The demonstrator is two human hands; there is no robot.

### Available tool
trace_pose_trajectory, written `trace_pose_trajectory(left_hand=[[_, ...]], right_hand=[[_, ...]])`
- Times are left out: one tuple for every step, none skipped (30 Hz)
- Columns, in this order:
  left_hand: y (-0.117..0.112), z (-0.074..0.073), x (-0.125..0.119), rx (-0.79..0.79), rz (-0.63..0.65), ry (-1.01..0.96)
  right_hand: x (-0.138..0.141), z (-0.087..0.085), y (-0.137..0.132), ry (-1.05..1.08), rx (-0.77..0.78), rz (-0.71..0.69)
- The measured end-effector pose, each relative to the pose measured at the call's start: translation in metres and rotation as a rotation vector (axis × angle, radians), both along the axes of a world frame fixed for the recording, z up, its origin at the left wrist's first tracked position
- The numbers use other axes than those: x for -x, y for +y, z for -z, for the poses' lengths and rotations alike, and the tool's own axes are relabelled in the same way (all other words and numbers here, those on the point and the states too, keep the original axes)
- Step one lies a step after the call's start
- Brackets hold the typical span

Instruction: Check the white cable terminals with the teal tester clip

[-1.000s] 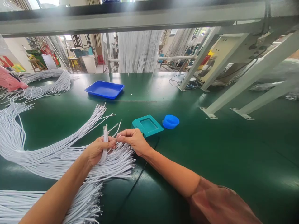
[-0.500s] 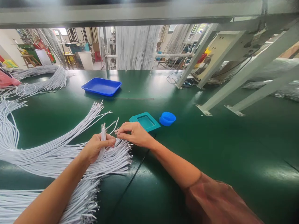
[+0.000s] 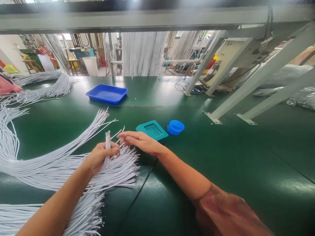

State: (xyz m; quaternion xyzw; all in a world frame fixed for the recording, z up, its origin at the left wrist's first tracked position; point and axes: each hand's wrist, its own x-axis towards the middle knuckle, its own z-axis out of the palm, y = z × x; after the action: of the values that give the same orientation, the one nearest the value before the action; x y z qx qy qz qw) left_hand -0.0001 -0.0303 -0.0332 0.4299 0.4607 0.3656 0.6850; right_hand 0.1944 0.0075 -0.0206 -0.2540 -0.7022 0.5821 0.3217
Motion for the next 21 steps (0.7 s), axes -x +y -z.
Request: trace_pose_trajectory(left_hand=[[0.0,0.0,0.0,0.02,-0.002,-0.02],[0.0,0.001,-0.001,0.039,-0.007,-0.041],[0.0,0.001,-0.001,0.055,-0.014,-0.06],[0.0,0.001,-0.001,0.069,-0.024,-0.076],[0.0,0.0,-0.002,0.076,-0.033,-0.088],[0.0,0.0,-0.002,0.077,-0.042,-0.093],[0.0,0.0,-0.003,0.073,-0.051,-0.093],[0.0,0.001,-0.003,0.065,-0.06,-0.09],[-0.001,0.001,-0.004,0.055,-0.072,-0.085],[-0.001,0.001,-0.005,0.047,-0.087,-0.077],[-0.002,0.002,-0.006,0.042,-0.104,-0.068],[-0.003,0.002,-0.008,0.036,-0.123,-0.056],[-0.003,0.003,-0.009,0.028,-0.141,-0.043],[-0.004,0.003,-0.01,0.016,-0.158,-0.028],[-0.004,0.004,-0.011,0.001,-0.171,-0.014],[-0.004,0.004,-0.011,-0.013,-0.18,-0.004],[-0.004,0.005,-0.012,-0.025,-0.186,0.003],[-0.004,0.005,-0.011,-0.03,-0.187,0.006],[-0.003,0.006,-0.011,-0.034,-0.185,0.009],[-0.003,0.007,-0.011,-0.04,-0.184,0.012],[-0.003,0.007,-0.01,-0.049,-0.183,0.018]], right_hand=[[0.002,0.0,-0.002,0.012,0.025,-0.011],[0.004,0.001,-0.004,0.024,0.055,0.004],[0.007,0.002,-0.007,0.042,0.094,0.041],[0.01,0.004,-0.009,0.067,0.141,0.092],[0.014,0.007,-0.011,0.095,0.191,0.151],[0.017,0.01,-0.012,0.125,0.24,0.209],[0.02,0.013,-0.014,0.153,0.282,0.256],[0.023,0.016,-0.015,0.171,0.308,0.292],[0.025,0.019,-0.016,0.172,0.311,0.325],[0.027,0.022,-0.017,0.149,0.282,0.362],[0.028,0.024,-0.018,0.099,0.22,0.404],[0.029,0.026,-0.019,0.029,0.124,0.455],[0.029,0.028,-0.02,-0.052,-0.008,0.512],[0.029,0.031,-0.021,-0.136,-0.17,0.565],[0.029,0.033,-0.023,-0.22,-0.35,0.602],[0.028,0.035,-0.024,-0.298,-0.535,0.615],[0.027,0.036,-0.024,-0.368,-0.708,0.601],[0.026,0.037,-0.025,-0.428,-0.851,0.566],[0.025,0.037,-0.024,-0.47,-0.944,0.527],[0.024,0.036,-0.023,-0.484,-0.979,0.496],[0.023,0.034,-0.021,-0.468,-0.955,0.472]])
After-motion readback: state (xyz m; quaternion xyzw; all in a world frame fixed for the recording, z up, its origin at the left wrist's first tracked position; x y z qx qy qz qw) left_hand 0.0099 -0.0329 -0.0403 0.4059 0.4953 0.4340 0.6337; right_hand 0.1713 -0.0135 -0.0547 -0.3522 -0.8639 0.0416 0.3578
